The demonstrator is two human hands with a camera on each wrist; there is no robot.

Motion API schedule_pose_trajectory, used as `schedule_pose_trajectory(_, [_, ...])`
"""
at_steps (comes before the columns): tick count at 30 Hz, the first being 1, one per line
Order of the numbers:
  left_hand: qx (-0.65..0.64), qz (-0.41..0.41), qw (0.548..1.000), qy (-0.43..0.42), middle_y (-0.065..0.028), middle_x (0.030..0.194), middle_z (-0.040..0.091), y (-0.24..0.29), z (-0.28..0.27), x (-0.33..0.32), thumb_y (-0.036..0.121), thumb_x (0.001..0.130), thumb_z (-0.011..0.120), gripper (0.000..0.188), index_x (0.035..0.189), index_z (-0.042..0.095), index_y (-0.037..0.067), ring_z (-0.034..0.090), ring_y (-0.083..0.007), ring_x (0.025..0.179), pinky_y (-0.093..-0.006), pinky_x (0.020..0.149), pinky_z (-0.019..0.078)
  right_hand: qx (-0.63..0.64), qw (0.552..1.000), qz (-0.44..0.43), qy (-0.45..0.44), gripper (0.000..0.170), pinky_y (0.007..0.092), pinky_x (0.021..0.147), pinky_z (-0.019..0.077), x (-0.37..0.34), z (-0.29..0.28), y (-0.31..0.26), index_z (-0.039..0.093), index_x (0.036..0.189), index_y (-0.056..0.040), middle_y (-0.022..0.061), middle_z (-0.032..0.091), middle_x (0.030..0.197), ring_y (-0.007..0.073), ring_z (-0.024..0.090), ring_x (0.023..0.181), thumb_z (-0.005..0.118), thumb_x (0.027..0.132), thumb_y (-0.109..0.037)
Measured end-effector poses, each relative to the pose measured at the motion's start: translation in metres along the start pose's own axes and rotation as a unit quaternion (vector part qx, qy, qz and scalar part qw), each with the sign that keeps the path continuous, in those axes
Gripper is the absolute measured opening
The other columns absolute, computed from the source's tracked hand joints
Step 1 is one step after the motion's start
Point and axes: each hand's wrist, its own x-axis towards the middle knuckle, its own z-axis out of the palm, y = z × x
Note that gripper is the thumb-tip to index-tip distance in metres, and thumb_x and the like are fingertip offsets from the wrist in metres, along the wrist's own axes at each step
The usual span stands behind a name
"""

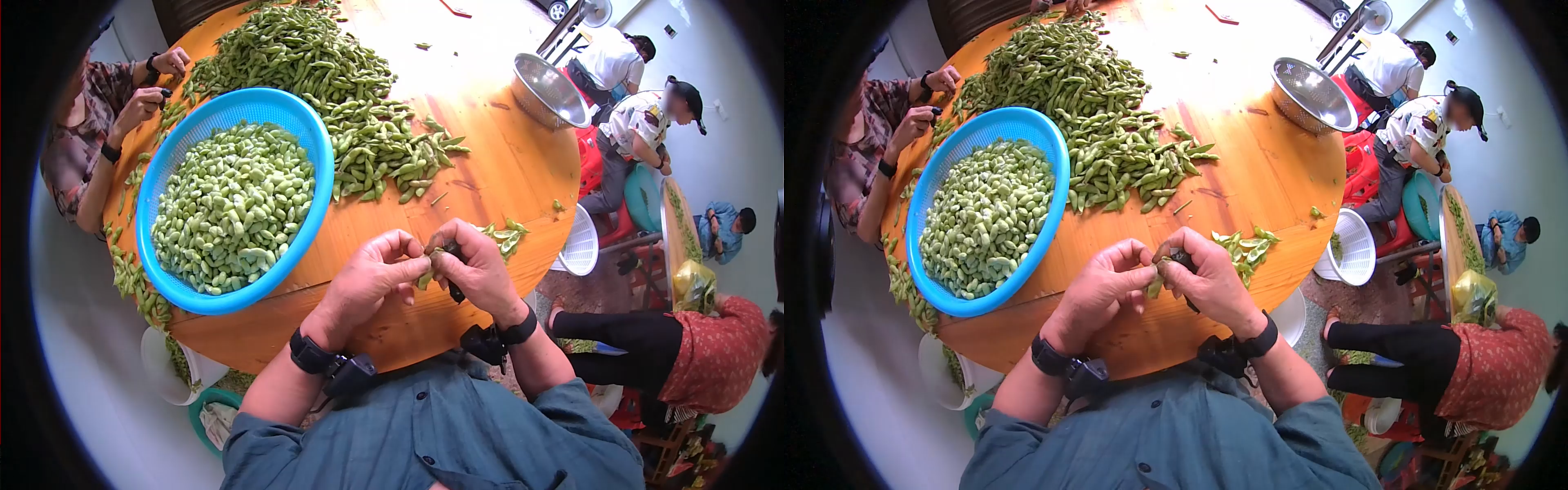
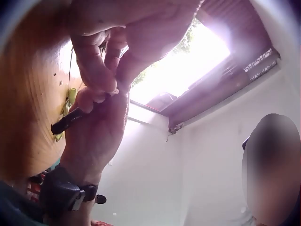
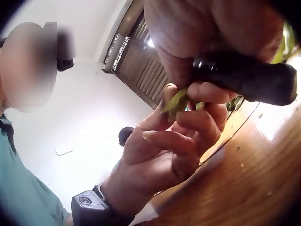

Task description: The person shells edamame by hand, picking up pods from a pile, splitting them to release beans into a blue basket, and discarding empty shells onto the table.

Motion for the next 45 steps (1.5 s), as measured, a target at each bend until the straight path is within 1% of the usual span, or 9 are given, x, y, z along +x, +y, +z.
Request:
schedule_pose_trajectory(5, [-0.051, 0.011, 0.999, -0.004, -0.001, 0.089, 0.06, -0.003, 0.002, 0.002, 0.015, 0.096, 0.06, 0.013, 0.104, 0.054, 0.006, 0.06, -0.0086, 0.075, -0.0224, 0.057, 0.0522, 0.0, 1.0, -0.019, 0.011, 0.005, 0.0186, 0.052, 0.0442, -0.001, 0.0, 0.009, 0.055, 0.099, -0.0016, 0.0004, 0.06, 0.076, 0.0039, 0.054, 0.06, 0.057, 0.094, -0.003])
schedule_pose_trajectory(13, [0.049, 0.077, 0.985, 0.15, -0.0036, 0.09, 0.059, -0.003, 0.008, 0.001, 0.016, 0.098, 0.053, 0.013, 0.104, 0.053, 0.004, 0.053, -0.0047, 0.065, -0.0181, 0.045, 0.0421, -0.084, 0.992, -0.047, 0.079, 0.009, 0.0214, 0.054, 0.0455, -0.004, -0.003, 0.0, 0.056, 0.097, -0.0006, 0.0028, 0.061, 0.078, 0.0061, 0.055, 0.062, 0.06, 0.09, 0.003])
schedule_pose_trajectory(18, [0.088, 0.023, 0.989, 0.114, 0.0022, 0.074, 0.058, -0.002, 0.019, -0.003, 0.02, 0.095, 0.063, 0.015, 0.093, 0.059, 0.005, 0.05, -0.0036, 0.054, -0.0176, 0.044, 0.0403, -0.226, 0.951, -0.146, 0.154, 0.014, 0.0283, 0.059, 0.0498, -0.009, 0.003, -0.002, 0.058, 0.095, 0.0002, 0.009, 0.062, 0.075, 0.0173, 0.062, 0.065, 0.065, 0.085, 0.005])
schedule_pose_trajectory(22, [0.076, 0.018, 0.994, 0.08, -0.0004, 0.07, 0.059, -0.01, 0.016, 0.001, 0.02, 0.094, 0.065, 0.019, 0.098, 0.059, 0.003, 0.053, -0.0047, 0.053, -0.019, 0.046, 0.0431, -0.267, 0.926, -0.198, 0.177, 0.012, 0.0307, 0.058, 0.0501, -0.012, 0.013, 0.007, 0.059, 0.093, -0.0004, 0.0124, 0.063, 0.077, 0.0232, 0.064, 0.065, 0.066, 0.084, 0.005])
schedule_pose_trajectory(33, [0.079, 0.032, 0.989, 0.119, -0.001, 0.076, 0.062, -0.009, 0.018, 0.001, 0.015, 0.094, 0.064, 0.016, 0.098, 0.061, 0.001, 0.053, -0.0042, 0.054, -0.0187, 0.045, 0.0419, -0.308, 0.891, -0.262, 0.209, 0.015, 0.0326, 0.056, 0.0484, -0.014, 0.02, 0.01, 0.06, 0.09, 0.0, 0.0128, 0.061, 0.075, 0.0258, 0.061, 0.063, 0.069, 0.08, 0.006])
schedule_pose_trajectory(36, [0.053, 0.036, 0.992, 0.108, -0.0029, 0.079, 0.065, -0.01, 0.017, 0.001, 0.014, 0.094, 0.064, 0.016, 0.102, 0.063, 0.0, 0.054, -0.0045, 0.055, -0.0179, 0.047, 0.0435, -0.294, 0.894, -0.259, 0.216, 0.014, 0.0319, 0.055, 0.0481, -0.014, 0.023, 0.017, 0.06, 0.091, 0.0001, 0.0131, 0.061, 0.074, 0.0242, 0.061, 0.061, 0.069, 0.081, 0.004])
schedule_pose_trajectory(39, [0.045, 0.034, 0.994, 0.094, -0.0044, 0.082, 0.067, -0.005, 0.016, 0.0, 0.012, 0.094, 0.063, 0.017, 0.104, 0.064, -0.001, 0.056, -0.0049, 0.057, -0.0172, 0.048, 0.0445, -0.203, 0.931, -0.209, 0.222, 0.01, 0.0299, 0.053, 0.0476, -0.014, 0.022, 0.019, 0.059, 0.091, 0.0007, 0.0101, 0.062, 0.072, 0.0173, 0.06, 0.058, 0.067, 0.086, 0.001])
schedule_pose_trajectory(41, [0.047, 0.027, 0.995, 0.087, -0.0046, 0.083, 0.067, -0.004, 0.016, 0.0, 0.011, 0.094, 0.062, 0.016, 0.104, 0.064, -0.001, 0.056, -0.0051, 0.058, -0.0172, 0.048, 0.0448, -0.047, 0.979, -0.058, 0.189, 0.008, 0.025, 0.051, 0.0464, -0.015, 0.016, 0.017, 0.057, 0.093, 0.0002, 0.0056, 0.063, 0.072, 0.009, 0.058, 0.057, 0.064, 0.091, -0.003])
schedule_pose_trajectory(45, [0.042, 0.023, 0.995, 0.087, -0.0043, 0.086, 0.066, -0.005, 0.021, 0.0, 0.008, 0.095, 0.057, 0.016, 0.107, 0.063, -0.001, 0.056, -0.0051, 0.06, -0.0168, 0.047, 0.0438, 0.097, 0.986, -0.001, 0.135, 0.008, 0.02, 0.049, 0.0444, -0.012, -0.005, 0.01, 0.057, 0.097, -0.001, 0.0018, 0.062, 0.072, 0.0044, 0.055, 0.058, 0.061, 0.093, -0.006])
